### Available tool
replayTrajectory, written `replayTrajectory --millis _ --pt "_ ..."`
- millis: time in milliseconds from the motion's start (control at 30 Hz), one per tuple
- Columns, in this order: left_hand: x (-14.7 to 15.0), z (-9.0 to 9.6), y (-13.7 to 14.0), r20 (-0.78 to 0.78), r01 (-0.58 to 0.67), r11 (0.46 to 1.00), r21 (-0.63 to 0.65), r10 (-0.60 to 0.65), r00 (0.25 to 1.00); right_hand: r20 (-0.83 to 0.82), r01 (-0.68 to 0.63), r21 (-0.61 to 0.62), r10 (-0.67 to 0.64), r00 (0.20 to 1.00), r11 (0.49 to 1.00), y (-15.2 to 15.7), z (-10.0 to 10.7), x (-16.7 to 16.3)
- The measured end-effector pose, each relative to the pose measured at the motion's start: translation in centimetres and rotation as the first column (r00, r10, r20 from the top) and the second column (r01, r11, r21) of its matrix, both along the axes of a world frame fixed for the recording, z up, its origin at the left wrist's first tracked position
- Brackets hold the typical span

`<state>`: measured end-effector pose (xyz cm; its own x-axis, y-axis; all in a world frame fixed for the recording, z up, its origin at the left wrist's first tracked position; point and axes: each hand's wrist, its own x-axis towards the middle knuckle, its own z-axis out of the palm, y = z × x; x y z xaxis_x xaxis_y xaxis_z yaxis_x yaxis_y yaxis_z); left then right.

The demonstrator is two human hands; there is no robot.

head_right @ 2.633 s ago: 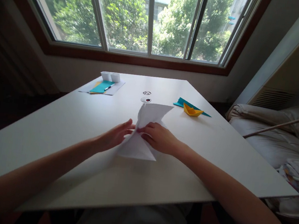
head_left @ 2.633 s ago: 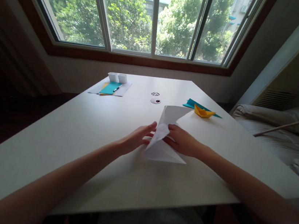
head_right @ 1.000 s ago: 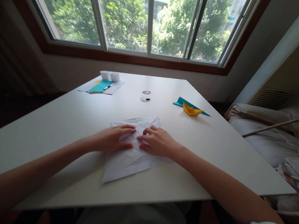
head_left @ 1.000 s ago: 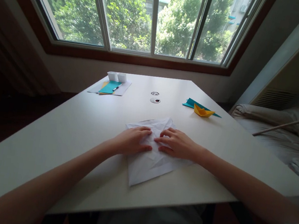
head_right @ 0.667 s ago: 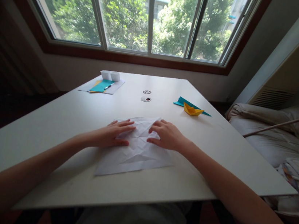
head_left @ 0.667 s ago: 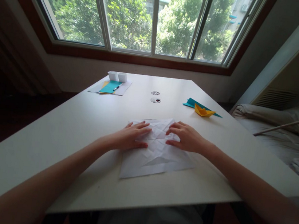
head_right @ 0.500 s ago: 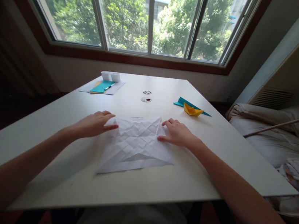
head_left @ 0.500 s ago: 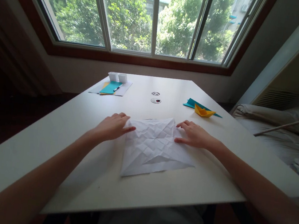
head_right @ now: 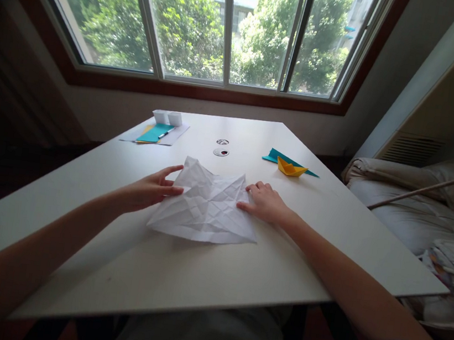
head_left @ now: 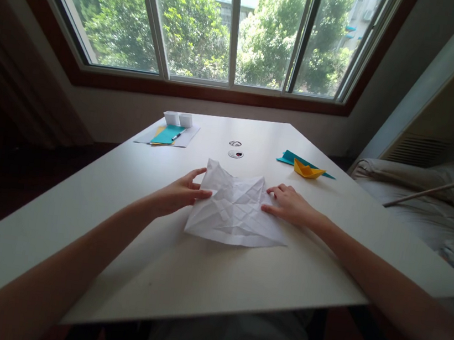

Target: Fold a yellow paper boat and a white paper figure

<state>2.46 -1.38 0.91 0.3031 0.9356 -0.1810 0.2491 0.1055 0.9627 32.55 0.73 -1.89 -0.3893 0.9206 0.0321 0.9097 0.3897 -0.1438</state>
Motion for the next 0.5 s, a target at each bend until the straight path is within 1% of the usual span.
replayTrajectory --millis 67,133,167,267,333,400,500 --pt "0.0 -0.1 0.1 0.062 -0.069 0.997 -0.031 0.071 0.996 -0.004 0.015 -0.010 -0.015 1.000 1.000 0.1 0.0 0.0" --pt "-0.3 -0.4 0.5 0.071 -0.144 0.988 -0.051 0.147 0.987 -0.020 0.039 -0.044 -0.040 0.999 0.998 0.4 0.0 0.2" --pt "-0.4 -0.6 0.7 0.083 -0.144 0.987 -0.071 0.149 0.985 -0.035 0.050 -0.067 -0.053 0.998 0.997 0.5 0.0 0.2" --pt "-0.8 -1.3 1.4 0.152 -0.036 0.990 -0.138 0.057 0.987 -0.116 0.052 -0.126 -0.067 0.991 0.991 1.0 -0.1 0.5" --pt "-0.9 -1.5 1.7 0.162 -0.017 0.988 -0.154 0.043 0.986 -0.228 0.046 -0.171 -0.085 0.970 0.984 1.2 -0.2 0.6" --pt "-1.1 -1.7 1.8 0.155 -0.045 0.987 -0.157 0.070 0.986 -0.393 0.029 -0.233 -0.122 0.911 0.972 1.3 -0.4 0.6" --pt "-1.5 -1.9 1.9 0.137 -0.040 0.988 -0.151 0.061 0.989 -0.614 -0.059 -0.361 -0.190 0.766 0.931 1.4 -0.3 0.7"
